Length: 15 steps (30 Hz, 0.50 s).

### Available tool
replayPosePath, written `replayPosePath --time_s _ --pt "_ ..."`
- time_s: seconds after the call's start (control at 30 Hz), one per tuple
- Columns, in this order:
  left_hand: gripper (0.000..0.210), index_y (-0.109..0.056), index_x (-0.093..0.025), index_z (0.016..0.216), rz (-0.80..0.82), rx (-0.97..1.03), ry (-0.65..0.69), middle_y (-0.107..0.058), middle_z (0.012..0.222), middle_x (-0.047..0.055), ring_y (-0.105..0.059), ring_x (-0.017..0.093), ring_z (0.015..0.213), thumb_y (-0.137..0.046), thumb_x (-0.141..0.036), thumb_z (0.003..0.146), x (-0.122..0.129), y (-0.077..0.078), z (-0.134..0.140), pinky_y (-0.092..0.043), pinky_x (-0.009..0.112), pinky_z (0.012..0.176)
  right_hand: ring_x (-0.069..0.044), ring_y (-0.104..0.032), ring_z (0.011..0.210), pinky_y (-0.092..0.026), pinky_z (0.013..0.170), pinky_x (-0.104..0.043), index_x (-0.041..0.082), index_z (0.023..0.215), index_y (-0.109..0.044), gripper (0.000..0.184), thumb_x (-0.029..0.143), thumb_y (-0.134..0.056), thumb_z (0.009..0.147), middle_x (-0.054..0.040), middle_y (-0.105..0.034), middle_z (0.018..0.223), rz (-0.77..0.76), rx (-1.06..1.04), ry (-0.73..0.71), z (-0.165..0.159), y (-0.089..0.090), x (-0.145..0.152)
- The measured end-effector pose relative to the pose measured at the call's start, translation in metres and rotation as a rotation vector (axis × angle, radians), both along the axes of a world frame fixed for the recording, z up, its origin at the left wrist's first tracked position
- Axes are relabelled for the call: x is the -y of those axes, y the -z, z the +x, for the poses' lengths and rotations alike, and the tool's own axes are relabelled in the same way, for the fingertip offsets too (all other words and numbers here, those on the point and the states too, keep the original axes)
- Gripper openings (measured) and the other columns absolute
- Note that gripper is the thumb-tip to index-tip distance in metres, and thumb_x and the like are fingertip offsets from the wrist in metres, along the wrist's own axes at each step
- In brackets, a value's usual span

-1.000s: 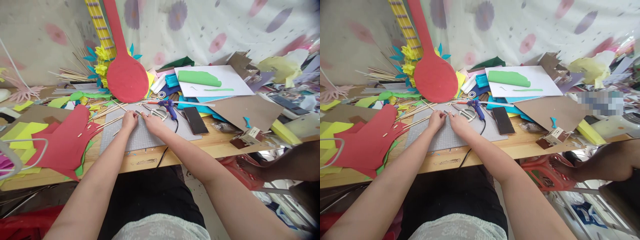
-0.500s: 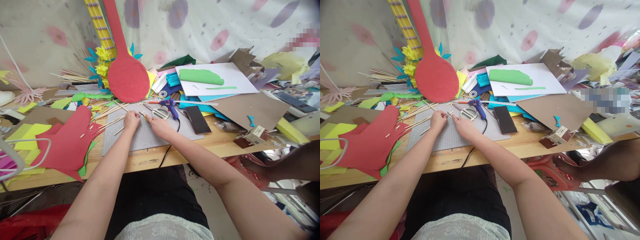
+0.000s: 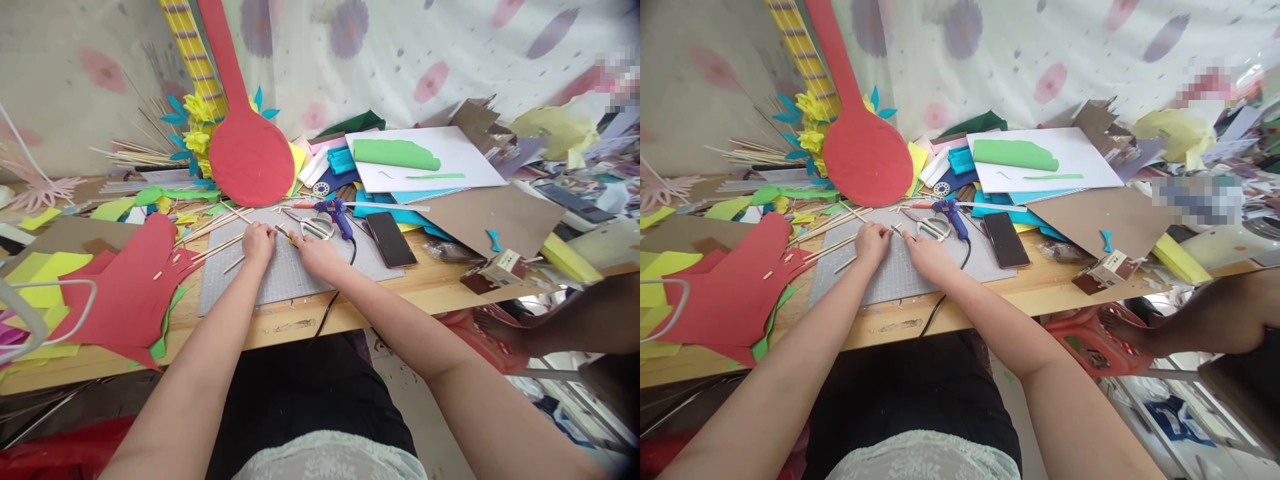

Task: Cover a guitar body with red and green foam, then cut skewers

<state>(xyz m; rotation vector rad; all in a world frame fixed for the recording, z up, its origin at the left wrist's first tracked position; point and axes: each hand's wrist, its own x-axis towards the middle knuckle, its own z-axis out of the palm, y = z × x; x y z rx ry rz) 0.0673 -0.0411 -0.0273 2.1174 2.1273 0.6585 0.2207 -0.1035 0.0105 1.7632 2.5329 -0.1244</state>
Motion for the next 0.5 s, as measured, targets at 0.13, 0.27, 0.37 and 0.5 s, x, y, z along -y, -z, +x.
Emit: replayPosePath --time_s 0.13,0.27,0.37,0.5 --pt "0.022 -0.068 -0.02 0.084 0.038 -0.103 -0.003 -0.062 0.096 0.011 -0.053 0.027 0.102 -0.048 -0.028 0.085 0.004 -0.003 0.002 -0.037 0.039 0.088 -0.024 -0.064 0.091 -0.049 0.074 -0.035 0.017 0.147 -0.021 0.056 0.012 -0.021 0.091 -0.0171 -0.058 0.115 0.021 0.001 -0.011 -0.005 -0.006 0.0" --pt "0.024 -0.068 -0.02 0.086 0.014 -0.073 -0.002 -0.062 0.096 0.01 -0.053 0.025 0.102 -0.046 -0.027 0.087 0.001 -0.001 0.001 -0.038 0.036 0.087 -0.024 -0.064 0.091 -0.049 0.074 -0.033 0.015 0.147 -0.022 0.057 0.011 -0.023 0.09 -0.0177 -0.059 0.113 0.025 0.014 -0.021 -0.01 -0.011 0.0" --pt "0.021 -0.068 -0.02 0.085 -0.008 0.003 -0.002 -0.061 0.095 0.009 -0.055 0.022 0.097 -0.047 -0.025 0.085 -0.003 0.002 -0.002 -0.04 0.032 0.085 -0.023 -0.064 0.09 -0.049 0.074 -0.033 0.015 0.147 -0.02 0.057 0.01 -0.022 0.09 -0.0181 -0.059 0.115 0.017 0.034 -0.015 -0.011 -0.011 -0.001" --pt "0.017 -0.066 -0.019 0.082 -0.037 0.092 -0.009 -0.06 0.097 0.007 -0.057 0.019 0.091 -0.05 -0.023 0.083 -0.007 0.002 -0.003 -0.042 0.029 0.082 -0.023 -0.063 0.093 -0.048 0.077 -0.034 0.015 0.148 -0.019 0.057 0.01 -0.021 0.091 -0.0192 -0.057 0.116 0.012 0.044 -0.017 -0.012 -0.011 -0.003"
